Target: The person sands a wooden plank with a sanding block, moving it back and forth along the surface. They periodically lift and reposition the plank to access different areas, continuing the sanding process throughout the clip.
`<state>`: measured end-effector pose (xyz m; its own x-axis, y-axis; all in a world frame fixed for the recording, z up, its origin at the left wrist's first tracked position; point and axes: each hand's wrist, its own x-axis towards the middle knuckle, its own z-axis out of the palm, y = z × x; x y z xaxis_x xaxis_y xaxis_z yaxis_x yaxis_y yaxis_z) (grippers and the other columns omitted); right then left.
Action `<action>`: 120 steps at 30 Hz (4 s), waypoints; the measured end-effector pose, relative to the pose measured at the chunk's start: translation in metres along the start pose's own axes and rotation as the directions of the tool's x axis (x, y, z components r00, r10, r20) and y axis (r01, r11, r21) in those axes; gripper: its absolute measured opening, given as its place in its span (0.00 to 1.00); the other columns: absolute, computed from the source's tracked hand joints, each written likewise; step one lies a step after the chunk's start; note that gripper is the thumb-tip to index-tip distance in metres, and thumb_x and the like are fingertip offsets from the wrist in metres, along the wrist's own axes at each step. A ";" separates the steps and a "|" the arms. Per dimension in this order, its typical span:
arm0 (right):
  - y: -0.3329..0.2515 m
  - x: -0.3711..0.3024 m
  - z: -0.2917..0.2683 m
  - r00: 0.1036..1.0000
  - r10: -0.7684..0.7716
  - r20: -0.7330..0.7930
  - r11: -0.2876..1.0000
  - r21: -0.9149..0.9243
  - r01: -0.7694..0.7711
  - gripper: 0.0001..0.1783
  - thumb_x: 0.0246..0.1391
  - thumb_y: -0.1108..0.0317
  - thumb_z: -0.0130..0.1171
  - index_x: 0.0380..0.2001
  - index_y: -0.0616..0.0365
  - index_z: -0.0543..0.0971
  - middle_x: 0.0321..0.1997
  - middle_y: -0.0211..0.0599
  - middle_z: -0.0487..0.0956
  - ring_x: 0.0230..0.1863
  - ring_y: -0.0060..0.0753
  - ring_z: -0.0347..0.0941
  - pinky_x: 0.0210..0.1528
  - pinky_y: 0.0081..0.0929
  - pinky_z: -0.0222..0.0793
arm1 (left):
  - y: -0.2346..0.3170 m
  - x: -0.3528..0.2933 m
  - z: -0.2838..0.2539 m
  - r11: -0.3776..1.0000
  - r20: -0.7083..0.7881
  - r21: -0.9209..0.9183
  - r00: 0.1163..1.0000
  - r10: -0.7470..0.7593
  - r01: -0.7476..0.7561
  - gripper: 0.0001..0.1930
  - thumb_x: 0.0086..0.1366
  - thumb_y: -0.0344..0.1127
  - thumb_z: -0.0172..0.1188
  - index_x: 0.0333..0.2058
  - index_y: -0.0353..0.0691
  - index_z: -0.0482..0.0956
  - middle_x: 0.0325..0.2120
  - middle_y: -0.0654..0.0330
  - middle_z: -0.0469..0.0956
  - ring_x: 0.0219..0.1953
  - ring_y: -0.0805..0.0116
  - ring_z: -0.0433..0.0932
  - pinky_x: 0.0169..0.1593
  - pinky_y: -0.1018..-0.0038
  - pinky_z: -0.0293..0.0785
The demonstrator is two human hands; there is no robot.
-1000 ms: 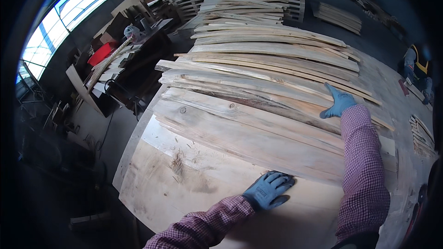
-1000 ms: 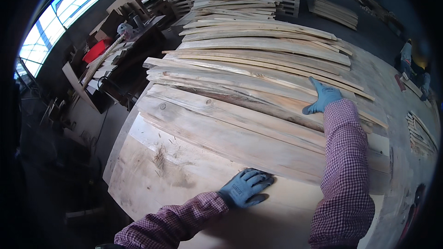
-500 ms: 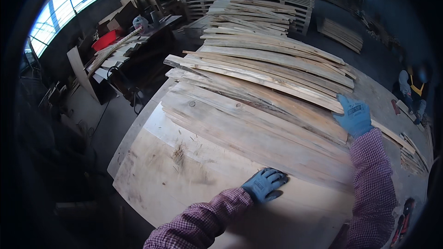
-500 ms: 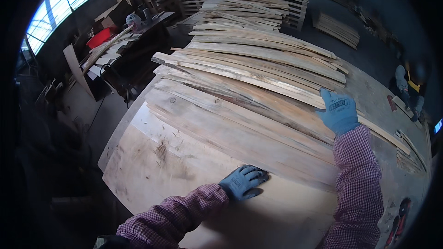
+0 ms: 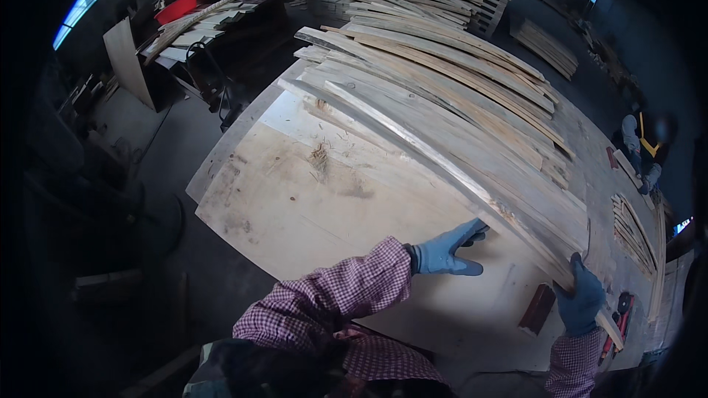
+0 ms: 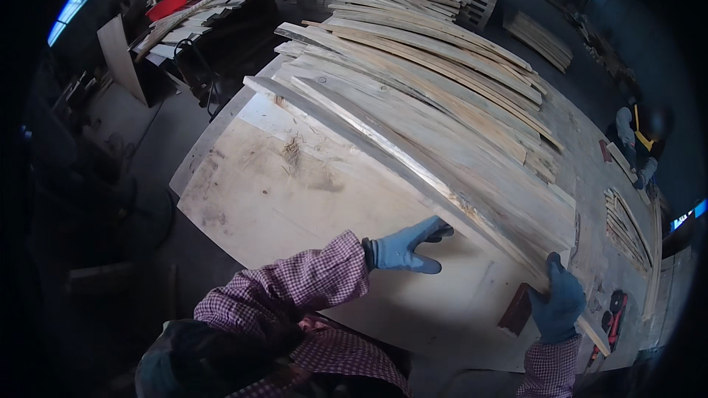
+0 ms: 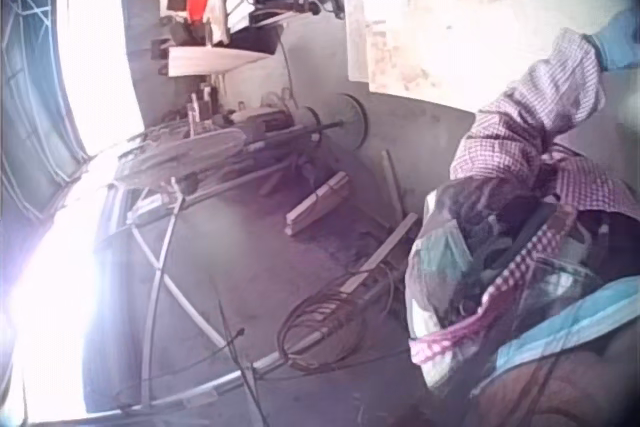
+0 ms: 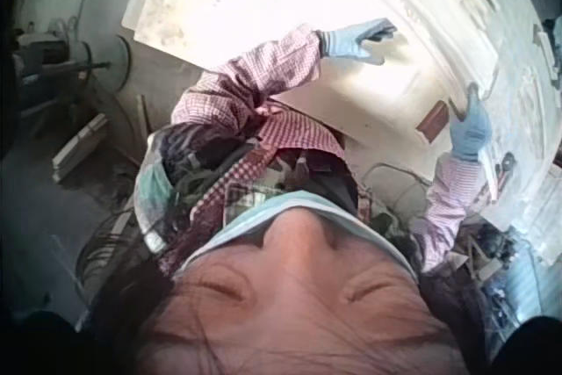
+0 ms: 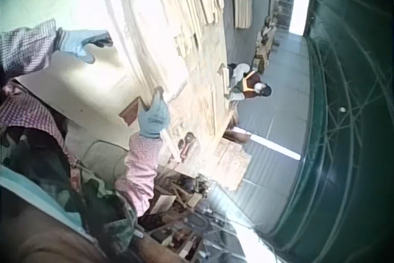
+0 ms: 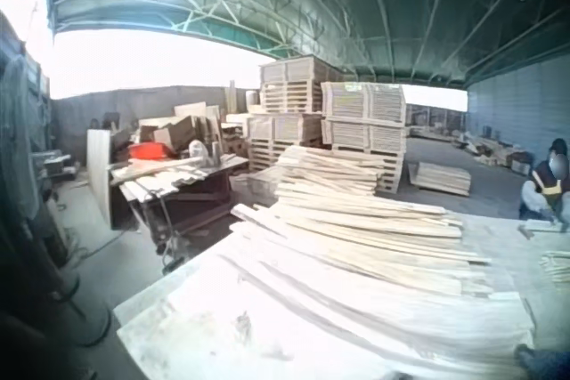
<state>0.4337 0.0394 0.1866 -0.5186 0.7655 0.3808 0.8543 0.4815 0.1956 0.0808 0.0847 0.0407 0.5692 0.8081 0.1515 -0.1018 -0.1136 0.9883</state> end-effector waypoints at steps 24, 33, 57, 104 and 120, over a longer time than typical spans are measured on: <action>-0.041 -0.130 0.115 0.777 0.628 -0.031 0.767 -0.142 -0.626 0.51 0.45 0.53 0.73 0.71 0.41 0.60 0.71 0.46 0.64 0.67 0.56 0.63 0.66 0.55 0.60 | -0.006 -0.032 0.000 0.502 -0.351 -0.864 0.764 -0.541 -0.041 0.16 0.74 0.32 0.53 0.56 0.32 0.69 0.49 0.57 0.75 0.49 0.68 0.76 0.53 0.73 0.78; -0.045 -0.212 0.149 0.369 0.917 0.151 0.384 -0.089 -0.919 0.64 0.39 0.32 0.71 0.75 0.36 0.50 0.71 0.58 0.61 0.68 0.65 0.60 0.66 0.62 0.57 | -0.069 -0.120 0.025 0.658 -0.287 -0.750 0.865 -0.411 0.064 0.21 0.76 0.33 0.50 0.63 0.31 0.65 0.58 0.51 0.74 0.58 0.69 0.73 0.60 0.78 0.73; 0.032 -0.260 0.108 -0.141 0.960 0.243 -0.239 0.439 -0.866 0.42 0.56 0.59 0.66 0.72 0.41 0.61 0.60 0.45 0.75 0.55 0.38 0.74 0.54 0.33 0.71 | 0.016 -0.128 0.031 0.575 0.121 -0.366 0.650 -0.750 0.732 0.34 0.68 0.64 0.54 0.52 0.35 0.79 0.39 0.59 0.84 0.37 0.70 0.82 0.31 0.78 0.75; -0.100 -0.126 0.143 0.693 0.718 0.067 0.684 0.114 -0.720 0.36 0.49 0.43 0.66 0.64 0.27 0.72 0.57 0.44 0.69 0.55 0.48 0.65 0.54 0.50 0.63 | -0.045 -0.137 -0.028 0.082 -0.110 0.991 0.991 0.077 0.104 0.51 0.44 0.65 0.72 0.63 0.42 0.68 0.55 0.54 0.72 0.55 0.50 0.69 0.60 0.54 0.65; -0.191 -0.059 0.140 0.786 0.575 0.228 0.795 0.072 -0.603 0.38 0.52 0.43 0.62 0.67 0.30 0.66 0.60 0.52 0.67 0.53 0.50 0.65 0.50 0.50 0.63 | -0.041 -0.136 -0.019 0.104 -0.159 0.983 0.986 0.044 0.153 0.51 0.46 0.63 0.72 0.65 0.43 0.65 0.55 0.50 0.70 0.57 0.47 0.67 0.61 0.52 0.64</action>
<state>0.2963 -0.0380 0.0008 0.0764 0.9756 0.2057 0.9891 -0.0482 -0.1389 -0.0083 -0.0093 -0.0206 0.4274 0.8837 0.1906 0.8785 -0.4558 0.1431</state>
